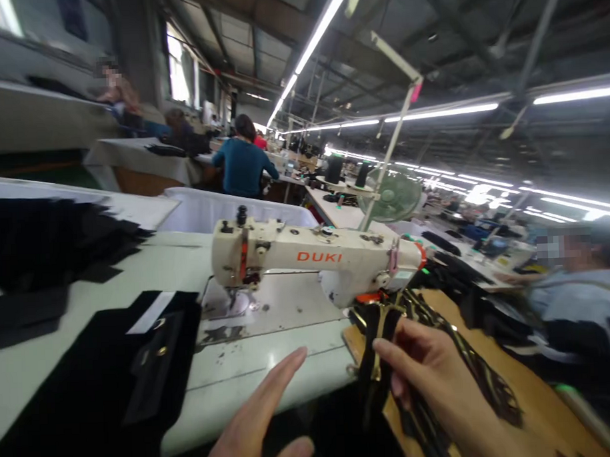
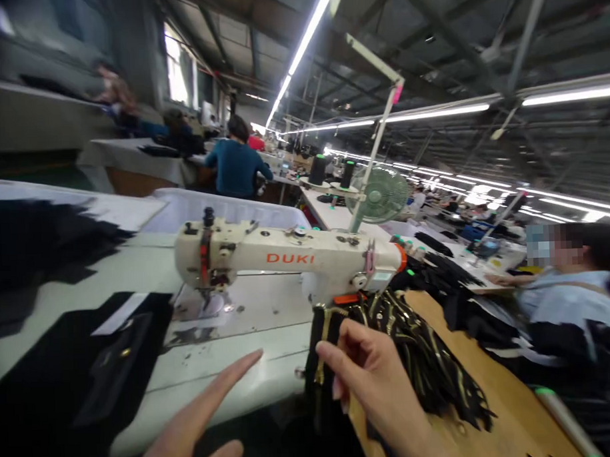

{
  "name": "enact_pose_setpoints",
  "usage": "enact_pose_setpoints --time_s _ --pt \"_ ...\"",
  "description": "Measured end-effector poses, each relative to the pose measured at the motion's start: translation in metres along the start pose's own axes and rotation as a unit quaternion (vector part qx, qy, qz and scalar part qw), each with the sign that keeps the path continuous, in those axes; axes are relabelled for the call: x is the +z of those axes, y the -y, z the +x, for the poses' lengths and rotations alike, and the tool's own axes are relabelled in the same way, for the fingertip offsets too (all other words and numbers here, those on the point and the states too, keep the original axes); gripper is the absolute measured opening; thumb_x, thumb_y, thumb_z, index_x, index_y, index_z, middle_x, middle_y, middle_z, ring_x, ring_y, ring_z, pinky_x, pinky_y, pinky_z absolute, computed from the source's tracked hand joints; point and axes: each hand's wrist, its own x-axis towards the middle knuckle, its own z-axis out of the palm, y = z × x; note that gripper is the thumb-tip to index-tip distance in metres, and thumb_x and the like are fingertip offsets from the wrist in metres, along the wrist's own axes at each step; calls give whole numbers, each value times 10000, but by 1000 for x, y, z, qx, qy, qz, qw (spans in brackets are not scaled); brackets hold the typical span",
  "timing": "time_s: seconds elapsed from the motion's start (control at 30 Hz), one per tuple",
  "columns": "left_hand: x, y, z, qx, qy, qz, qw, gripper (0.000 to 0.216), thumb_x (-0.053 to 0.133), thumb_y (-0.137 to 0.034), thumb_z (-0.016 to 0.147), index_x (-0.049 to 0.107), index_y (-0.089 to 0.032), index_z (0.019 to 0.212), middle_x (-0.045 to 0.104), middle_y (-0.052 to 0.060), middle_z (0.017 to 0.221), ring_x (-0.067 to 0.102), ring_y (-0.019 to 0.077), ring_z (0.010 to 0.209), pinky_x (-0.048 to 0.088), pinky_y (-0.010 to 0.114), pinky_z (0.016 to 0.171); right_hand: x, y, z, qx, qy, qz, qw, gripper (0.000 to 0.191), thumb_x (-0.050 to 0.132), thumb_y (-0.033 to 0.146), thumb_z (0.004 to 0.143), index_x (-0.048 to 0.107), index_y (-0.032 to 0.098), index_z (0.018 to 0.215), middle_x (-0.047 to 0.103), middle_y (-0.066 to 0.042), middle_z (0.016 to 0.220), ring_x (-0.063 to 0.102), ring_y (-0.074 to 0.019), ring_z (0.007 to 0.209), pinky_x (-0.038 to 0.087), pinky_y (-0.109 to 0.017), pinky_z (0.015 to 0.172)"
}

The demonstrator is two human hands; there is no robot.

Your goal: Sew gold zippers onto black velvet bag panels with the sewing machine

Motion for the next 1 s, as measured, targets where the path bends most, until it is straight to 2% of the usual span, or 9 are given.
enact_pose_setpoints --time_s 0.2,0.27,0.33,0.43,0.67,0.77,0.83,0.93,1.0 --pt "-9 -13 4 -140 -24 -254 957 307 603 -426 951 701 -240 1174 697 79 1112 638 270 1037 517 330 926 101 -15 40 25 200 120 972 513 752 633 742 584 149 704 631 -11 498 523 -91 358 421 -172 364" --pt "-13 -9 -3 -260 1 -414 873 322 553 -455 980 711 -207 1112 677 57 894 638 198 795 535 267 730 122 -23 55 31 224 156 962 511 793 603 715 587 139 661 612 -3 488 511 -74 371 397 -150 367" --pt "-17 -2 -8 -351 16 -572 741 398 565 -520 961 695 -176 1116 610 28 761 576 140 625 495 222 590 139 -29 66 46 246 212 945 486 808 570 723 606 130 684 608 6 504 488 -51 377 366 -129 371" --pt "-23 7 -8 -373 -20 -699 610 472 621 -595 907 701 -151 1046 527 -11 683 466 79 495 487 217 550 160 -34 75 79 273 304 909 415 792 518 776 642 133 816 661 -10 598 513 -54 405 393 -139 407" --pt "-30 17 -1 -366 -105 -632 675 383 812 -474 796 713 -116 886 482 -32 622 349 24 443 346 122 415 174 -29 73 25 291 294 910 382 808 463 780 628 135 701 599 14 494 458 -44 356 333 -131 374" --pt "-23 27 -5 -394 -21 -654 646 407 851 -500 736 725 -124 831 355 -90 507 172 -1 373 179 111 341 176 -31 71 51 313 311 896 393 756 517 806 625 151 751 569 29 483 436 -58 346 343 -158 376" --pt "-16 37 -8 -383 42 -663 642 441 835 -542 731 738 -119 805 436 -59 510 285 20 366 257 130 355 178 -38 74 43 296 267 916 420 697 570 831 600 167 764 562 30 489 454 -85 360 371 -192 395" --pt "-7 51 -13 -355 6 -660 661 581 718 -668 785 769 -119 970 691 92 857 649 169 790 523 226 708 184 -58 89 -45 201 95 974 451 588 597 891 540 186 713 552 23 558 500 -113 478 411 -228 490" --pt "-5 57 -16 -354 -19 -672 650 727 638 -758 788 721 -150 1178 674 135 1175 585 263 1167 479 343 974 190 -72 105 -94 148 6 985 464 560 574 907 482 199 644 488 35 566 474 -119 536 400 -239 539"
